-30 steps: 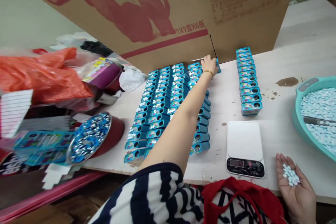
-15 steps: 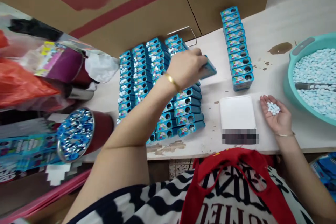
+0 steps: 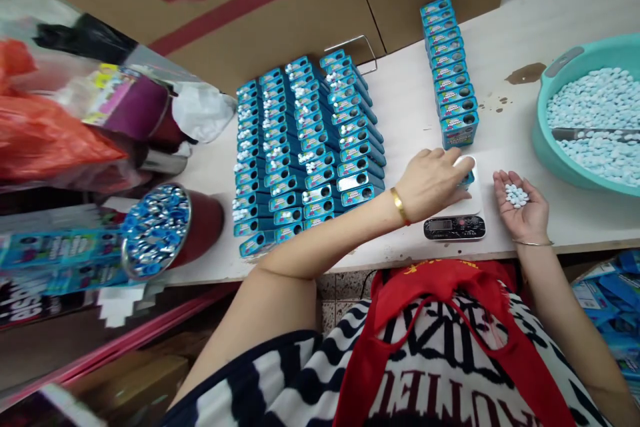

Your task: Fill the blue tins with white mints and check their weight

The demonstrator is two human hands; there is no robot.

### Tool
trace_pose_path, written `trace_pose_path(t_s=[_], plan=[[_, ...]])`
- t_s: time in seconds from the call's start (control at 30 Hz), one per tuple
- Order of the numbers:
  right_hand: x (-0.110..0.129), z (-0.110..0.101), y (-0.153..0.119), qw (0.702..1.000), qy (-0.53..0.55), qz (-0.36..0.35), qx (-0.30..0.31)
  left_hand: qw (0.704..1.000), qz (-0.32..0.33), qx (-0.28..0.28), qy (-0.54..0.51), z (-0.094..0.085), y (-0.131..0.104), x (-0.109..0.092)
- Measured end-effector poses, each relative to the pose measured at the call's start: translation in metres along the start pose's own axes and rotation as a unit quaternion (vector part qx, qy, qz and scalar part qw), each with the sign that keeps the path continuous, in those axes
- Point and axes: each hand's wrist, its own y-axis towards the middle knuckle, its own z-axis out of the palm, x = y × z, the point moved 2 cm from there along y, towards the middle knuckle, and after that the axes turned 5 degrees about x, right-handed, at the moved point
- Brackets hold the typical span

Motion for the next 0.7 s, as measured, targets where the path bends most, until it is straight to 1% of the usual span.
trace_pose_path(t_s=[0.03, 0.07, 0.1, 0.13, 0.17, 0.2, 0.23, 0.3, 0.33, 0.37, 0.43, 0.53, 0.6, 0.7], plan=[[0.000, -0.002, 0.000, 1.000, 0.002, -0.007, -0.002, 0.998, -0.018, -0.045, -0.027, 0.003, -0.011, 0.003], [-0.001, -0.003, -0.001, 1.000, 0.004, -0.013, -0.003, 0.994, -0.041, -0.085, -0.059, 0.010, -0.024, 0.005], [-0.002, -0.005, -0.001, 1.000, 0.007, -0.015, -0.003, 0.987, -0.069, -0.113, -0.095, 0.021, -0.038, 0.008], [-0.004, -0.006, -0.002, 1.000, 0.008, -0.014, -0.002, 0.977, -0.100, -0.128, -0.135, 0.036, -0.051, 0.011], [-0.006, -0.008, -0.003, 1.000, 0.009, -0.011, -0.001, 0.966, -0.133, -0.128, -0.182, 0.054, -0.064, 0.013], [-0.009, -0.009, -0.004, 1.000, 0.009, -0.008, -0.002, 0.949, -0.167, -0.116, -0.241, 0.074, -0.074, 0.014], [-0.011, -0.011, -0.006, 1.000, 0.008, -0.006, -0.002, 0.923, -0.202, -0.100, -0.310, 0.095, -0.081, 0.014], [-0.016, -0.013, -0.009, 1.000, 0.006, -0.002, -0.005, 0.856, -0.257, -0.073, -0.442, 0.134, -0.089, 0.011], [-0.018, -0.014, -0.010, 1.000, 0.004, -0.001, -0.004, 0.825, -0.272, -0.064, -0.492, 0.150, -0.089, 0.008], [-0.021, -0.014, -0.012, 1.000, 0.002, 0.000, -0.002, 0.801, -0.278, -0.057, -0.528, 0.162, -0.087, 0.006], [-0.026, -0.013, -0.015, 1.000, 0.000, -0.007, 0.001, 0.773, -0.274, -0.045, -0.570, 0.176, -0.082, 0.001], [-0.032, -0.012, -0.018, 1.000, -0.003, -0.028, -0.007, 0.735, -0.266, -0.035, -0.623, 0.183, -0.078, -0.003], [-0.036, -0.011, -0.021, 0.999, -0.008, -0.035, -0.014, 0.720, -0.261, -0.038, -0.642, 0.185, -0.080, -0.003], [-0.043, -0.010, -0.027, 0.999, -0.016, -0.026, -0.015, 0.713, -0.258, -0.049, -0.650, 0.187, -0.090, -0.003]])
